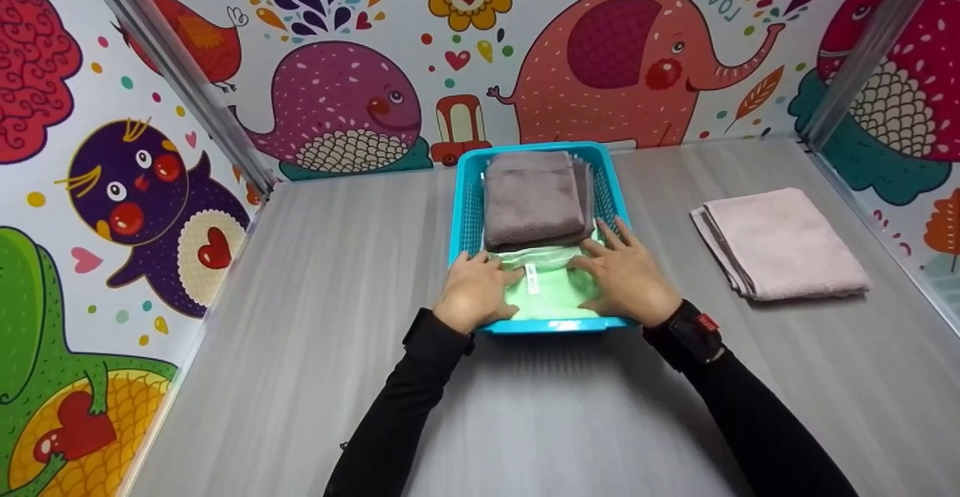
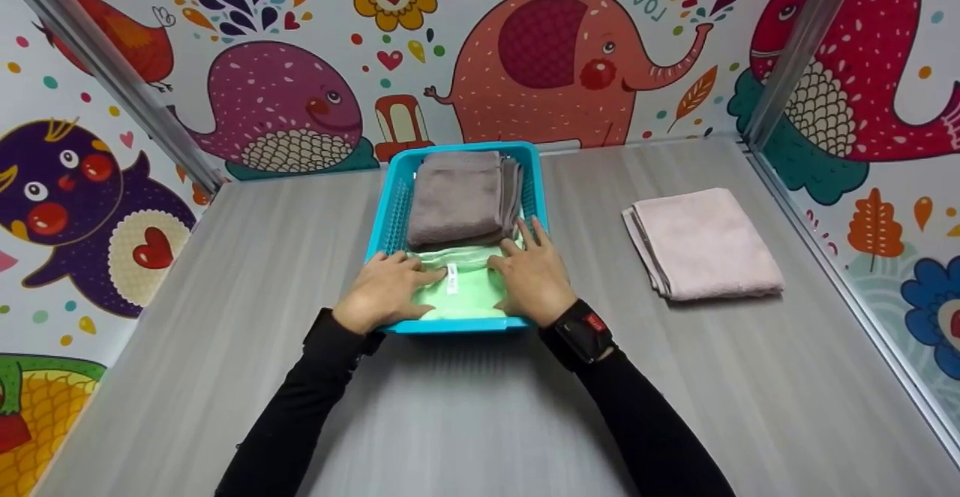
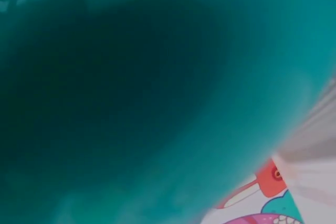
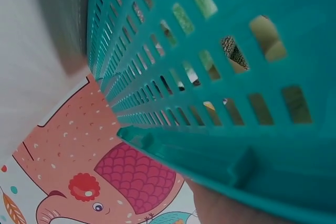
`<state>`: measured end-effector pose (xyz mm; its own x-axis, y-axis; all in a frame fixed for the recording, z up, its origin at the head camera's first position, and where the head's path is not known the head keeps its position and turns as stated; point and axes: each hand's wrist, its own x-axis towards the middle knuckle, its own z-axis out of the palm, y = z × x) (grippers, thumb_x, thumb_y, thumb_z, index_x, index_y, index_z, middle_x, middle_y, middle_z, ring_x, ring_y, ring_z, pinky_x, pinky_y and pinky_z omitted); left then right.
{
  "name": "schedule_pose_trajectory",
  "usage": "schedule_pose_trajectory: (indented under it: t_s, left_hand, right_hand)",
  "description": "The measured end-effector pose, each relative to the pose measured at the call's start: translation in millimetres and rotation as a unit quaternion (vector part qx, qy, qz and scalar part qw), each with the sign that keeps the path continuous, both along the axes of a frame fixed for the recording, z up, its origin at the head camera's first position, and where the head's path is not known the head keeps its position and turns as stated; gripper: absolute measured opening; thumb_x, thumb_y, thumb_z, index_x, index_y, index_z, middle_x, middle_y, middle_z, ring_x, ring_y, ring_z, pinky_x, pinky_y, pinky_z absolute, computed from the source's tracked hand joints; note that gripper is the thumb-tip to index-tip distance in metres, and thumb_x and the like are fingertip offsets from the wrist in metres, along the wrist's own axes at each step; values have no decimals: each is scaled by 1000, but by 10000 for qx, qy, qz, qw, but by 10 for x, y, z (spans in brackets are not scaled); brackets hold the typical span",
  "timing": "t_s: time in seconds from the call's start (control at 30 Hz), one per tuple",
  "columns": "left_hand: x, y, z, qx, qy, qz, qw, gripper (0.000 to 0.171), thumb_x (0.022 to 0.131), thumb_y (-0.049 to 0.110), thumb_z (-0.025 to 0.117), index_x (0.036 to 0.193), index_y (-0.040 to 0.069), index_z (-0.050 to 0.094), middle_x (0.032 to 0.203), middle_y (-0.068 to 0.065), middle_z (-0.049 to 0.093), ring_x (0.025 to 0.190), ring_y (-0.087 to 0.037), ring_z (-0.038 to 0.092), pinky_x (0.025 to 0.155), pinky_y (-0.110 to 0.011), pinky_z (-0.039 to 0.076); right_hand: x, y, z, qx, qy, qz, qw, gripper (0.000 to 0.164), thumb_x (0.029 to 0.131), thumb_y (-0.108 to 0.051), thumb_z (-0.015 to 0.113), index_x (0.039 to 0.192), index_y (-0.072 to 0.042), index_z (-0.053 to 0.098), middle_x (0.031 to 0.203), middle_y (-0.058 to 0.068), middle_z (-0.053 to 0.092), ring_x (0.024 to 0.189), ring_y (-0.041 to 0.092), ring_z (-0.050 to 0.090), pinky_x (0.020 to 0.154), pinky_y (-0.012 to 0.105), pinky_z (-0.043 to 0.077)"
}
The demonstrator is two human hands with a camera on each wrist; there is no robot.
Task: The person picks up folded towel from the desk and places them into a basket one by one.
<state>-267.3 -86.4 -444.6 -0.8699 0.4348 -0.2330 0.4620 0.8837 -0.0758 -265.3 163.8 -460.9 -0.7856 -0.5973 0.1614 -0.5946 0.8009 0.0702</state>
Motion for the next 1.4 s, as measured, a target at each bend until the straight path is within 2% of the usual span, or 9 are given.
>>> schedule_pose_trajectory:
  t_s: [0.2, 0.33, 0.4, 0.57, 0.73, 0.87, 1.07, 1.23, 1.4]
  left_hand:
    - [-10, -82, 11, 1135, -122, -284, 9931, 49, 102, 43, 64, 149, 28, 59, 142, -7, 64, 129, -32, 57, 94, -42, 37]
    - [-30, -172, 45, 1937, -235, -518, 9794, 42, 101, 32, 67, 142, 21, 66, 126, -9, 73, 110, -33, 65, 85, -40, 35]
    - [-35, -213, 65, 2187, -216, -662, 9733, 41, 100, 29, 69, 140, 18, 67, 121, -10, 75, 106, -32, 67, 85, -41, 43]
    - [-78, -303, 112, 2890, -28, -931, 9528, 39, 99, 23, 70, 136, 11, 69, 118, -14, 74, 108, -34, 65, 95, -50, 49]
    - [-218, -467, 123, 3531, 803, -438, 9311, 40, 98, 18, 72, 137, 10, 66, 131, -16, 65, 125, -37, 55, 108, -54, 43]
    - [-352, -642, 74, 4039, 1024, 399, 9082, 53, 97, 18, 73, 147, 11, 57, 141, -16, 57, 130, -36, 52, 108, -53, 44]
    - [-477, -811, -106, 4332, 163, 1334, 8912, 77, 101, 39, 68, 163, 12, 32, 139, -16, 54, 114, -31, 59, 91, -47, 50]
    - [-517, -772, -215, 4566, -363, 1602, 8744, 73, 104, 33, 60, 164, 8, 26, 133, -21, 61, 111, -33, 64, 90, -48, 52]
    - [-543, -722, -251, 4916, -576, 1555, 8549, 61, 105, 19, 54, 160, 5, 33, 144, -22, 59, 118, -36, 67, 99, -51, 54]
  right_hand:
    - [-42, 32, -14, -673, -80, 208, 9975, 46, 78, -43, 89, 114, -18, 77, 122, 14, 71, 125, 41, 61, 125, 63, 20]
    - [-41, 44, -3, -1095, -304, 327, 9930, 39, 81, -39, 88, 112, -18, 78, 122, 14, 70, 123, 39, 61, 126, 62, 16]
    - [-37, 54, 11, -1201, -381, 422, 9911, 37, 82, -36, 87, 113, -16, 78, 123, 15, 70, 125, 40, 60, 126, 62, 15]
    - [-71, 130, 157, -1559, -930, 565, 9818, 33, 88, -25, 83, 118, -11, 79, 128, 19, 69, 126, 40, 59, 117, 66, 31]
    - [-133, 405, 359, -2112, -1492, 62, 9660, 42, 95, -22, 76, 135, -7, 69, 138, 22, 62, 127, 41, 58, 102, 62, 49]
    - [-241, 824, 422, -2506, -1328, -748, 9560, 51, 98, -23, 72, 144, -5, 60, 144, 24, 58, 132, 45, 53, 106, 66, 43]
    - [-432, 1645, 211, -3071, -1321, -2199, 9165, 67, 100, -38, 69, 155, -7, 46, 149, 30, 50, 141, 51, 40, 111, 71, 30]
    - [-460, 2241, -50, -3268, -1312, -3106, 8829, 83, 100, -51, 63, 161, -4, 33, 151, 37, 42, 138, 57, 36, 110, 73, 27]
    - [-414, 2625, -210, -3191, -2380, -3802, 8348, 113, 95, -72, 54, 164, 0, 0, 163, 42, 6, 147, 62, 12, 116, 77, 12]
